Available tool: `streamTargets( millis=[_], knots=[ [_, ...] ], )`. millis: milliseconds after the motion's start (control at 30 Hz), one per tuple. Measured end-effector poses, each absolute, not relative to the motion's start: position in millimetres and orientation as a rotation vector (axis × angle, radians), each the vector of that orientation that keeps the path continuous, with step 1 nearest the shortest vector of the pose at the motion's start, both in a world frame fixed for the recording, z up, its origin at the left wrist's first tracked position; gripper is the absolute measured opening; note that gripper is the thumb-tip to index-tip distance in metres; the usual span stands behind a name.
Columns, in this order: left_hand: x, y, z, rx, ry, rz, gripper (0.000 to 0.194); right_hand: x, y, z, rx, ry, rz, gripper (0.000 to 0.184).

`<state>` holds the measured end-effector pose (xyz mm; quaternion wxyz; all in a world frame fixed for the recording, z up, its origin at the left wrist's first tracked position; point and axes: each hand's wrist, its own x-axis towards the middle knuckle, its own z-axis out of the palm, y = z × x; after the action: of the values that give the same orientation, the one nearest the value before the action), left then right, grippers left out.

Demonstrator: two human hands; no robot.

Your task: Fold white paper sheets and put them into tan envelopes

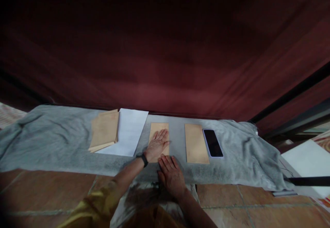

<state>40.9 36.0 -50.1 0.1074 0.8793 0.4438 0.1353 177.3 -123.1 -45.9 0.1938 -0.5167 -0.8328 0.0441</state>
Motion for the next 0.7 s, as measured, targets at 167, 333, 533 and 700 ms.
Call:
streamTargets(
  millis=[167,333,533,700],
  knots=[
    [53,59,-44,2.534,1.365,0.399,0.06,177,-123,-43,-1.436,-2.339,0.117,0.056],
    [49,47,-43,2.52,1.402,0.359,0.061,176,-123,-47,-1.47,-2.343,0.092,0.054],
    [9,-21,-66,2.529,1.411,0.502,0.055,174,-122,-54,-1.468,-2.326,0.072,0.049],
    [-19,-72,-75,2.294,1.61,0.8,0.051,170,-124,-54,-1.491,-2.275,0.09,0.051]
  ],
)
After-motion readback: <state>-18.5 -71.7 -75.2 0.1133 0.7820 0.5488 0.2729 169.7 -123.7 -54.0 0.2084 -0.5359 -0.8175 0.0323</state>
